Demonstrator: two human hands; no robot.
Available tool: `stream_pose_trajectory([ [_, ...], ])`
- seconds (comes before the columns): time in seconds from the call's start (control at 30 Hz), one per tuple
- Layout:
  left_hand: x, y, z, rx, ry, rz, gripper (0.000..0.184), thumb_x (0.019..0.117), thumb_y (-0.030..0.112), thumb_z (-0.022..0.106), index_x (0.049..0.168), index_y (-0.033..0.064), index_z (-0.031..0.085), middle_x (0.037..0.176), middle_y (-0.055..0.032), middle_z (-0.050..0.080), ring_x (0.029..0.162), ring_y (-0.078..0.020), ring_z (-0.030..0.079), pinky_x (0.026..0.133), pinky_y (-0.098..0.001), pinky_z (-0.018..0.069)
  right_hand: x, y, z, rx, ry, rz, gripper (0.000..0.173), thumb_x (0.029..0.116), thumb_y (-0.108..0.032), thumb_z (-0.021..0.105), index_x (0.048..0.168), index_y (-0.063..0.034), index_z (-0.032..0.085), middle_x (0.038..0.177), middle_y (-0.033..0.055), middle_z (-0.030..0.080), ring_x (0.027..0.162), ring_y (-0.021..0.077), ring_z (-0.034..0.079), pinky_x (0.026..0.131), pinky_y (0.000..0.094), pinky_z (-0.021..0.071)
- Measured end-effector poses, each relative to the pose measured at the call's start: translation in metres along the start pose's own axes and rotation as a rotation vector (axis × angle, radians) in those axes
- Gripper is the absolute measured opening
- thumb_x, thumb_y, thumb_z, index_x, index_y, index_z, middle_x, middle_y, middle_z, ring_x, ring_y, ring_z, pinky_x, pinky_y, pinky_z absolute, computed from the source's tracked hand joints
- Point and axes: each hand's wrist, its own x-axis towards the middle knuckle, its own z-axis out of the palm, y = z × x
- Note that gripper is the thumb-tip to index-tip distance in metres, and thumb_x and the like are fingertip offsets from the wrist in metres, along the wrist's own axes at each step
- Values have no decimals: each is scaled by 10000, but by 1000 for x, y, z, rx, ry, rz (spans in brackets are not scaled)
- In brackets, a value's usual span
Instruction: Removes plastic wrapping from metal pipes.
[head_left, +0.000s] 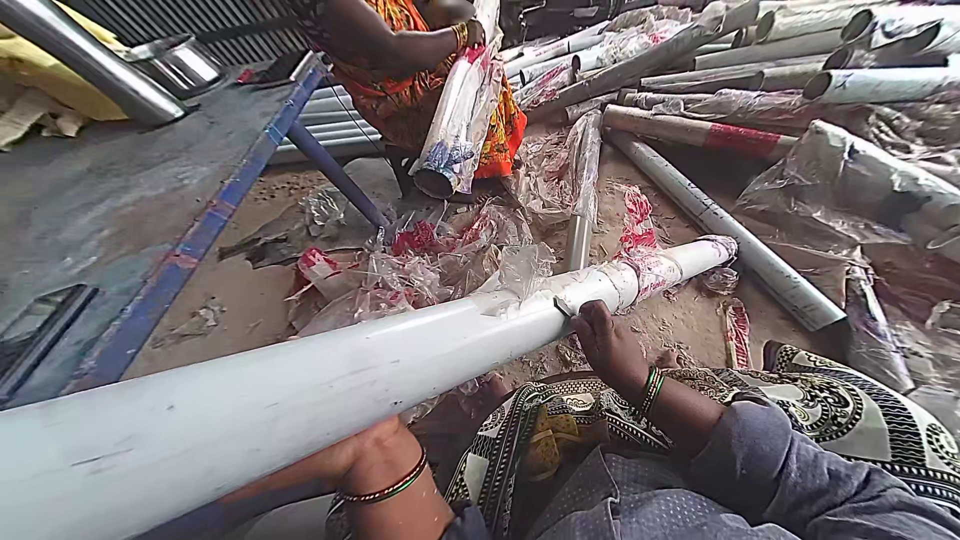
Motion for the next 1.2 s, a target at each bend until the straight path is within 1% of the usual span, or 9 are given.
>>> stream_pose_trajectory([
  [0.1,0,0,-1,10,13,-4,709,1023,592,241,1296,-28,450,1131,-154,627,1085,-253,629,892,-491,542,8,4,-10,54,-56,179,361,1093,-255,423,1205,58,563,810,146,626,730,285,635,689,468,511],
  [0.23,-1,0,0,-26,-12,-19,706,1018,596,267,1266,-33,470,1084,-144,645,1055,-243,645,872,-474,553,-1,-4,-9,72,59,-14,331,1065,-248,456,1108,50,595,704,83,581,591,204,578,559,387,487],
  [0.37,-1,0,0,10,-6,5,724,1021,607,250,1301,-32,444,1123,-149,632,1086,-247,632,896,-477,543,0,-6,-6,-6,-27,-30,343,1065,-264,466,1124,43,606,767,144,647,673,312,664,594,476,516],
  [0.5,1,-1,-2,-10,-46,-1,733,1009,627,258,1270,-27,459,1095,-135,643,1063,-241,643,880,-473,550,4,-1,-4,-28,-24,20,369,1067,-277,462,1144,51,612,797,167,666,716,340,681,623,502,524],
  [0.6,1,-1,0,0,-26,8,713,1028,594,202,1296,-24,436,1119,-142,629,1080,-246,631,888,-483,544,13,5,-12,-6,-86,180,391,1092,-276,435,1223,65,574,880,201,671,825,353,683,748,520,525],
  [0.87,0,-1,-3,-8,-20,4,714,1025,601,225,1272,-29,456,1090,-139,646,1062,-246,646,882,-477,551,11,7,-13,254,-69,110,315,1077,-265,447,1169,21,538,723,-26,501,617,53,459,620,266,425],
  [1.0,4,-3,-8,-3,-1,13,770,1014,647,211,1314,-22,446,1130,-151,639,1099,-257,634,905,-492,542,14,14,-15,303,-45,33,403,1042,-296,515,1260,38,574,709,-67,500,607,-8,419,605,206,392],
  [1.13,5,-4,-11,-31,-27,-32,829,981,707,230,1311,-17,462,1138,-142,651,1101,-250,642,913,-482,545,21,9,-26,545,-58,103,246,1024,-156,542,1167,18,642,781,-75,574,623,-72,458,599,121,392],
  [1.2,6,-4,-12,-29,-43,-48,830,981,706,226,1309,-18,465,1142,-139,653,1105,-244,643,917,-474,546,29,9,-32,649,-66,161,123,984,-101,600,1076,-23,629,789,-91,594,609,-80,504,584,102,448],
])
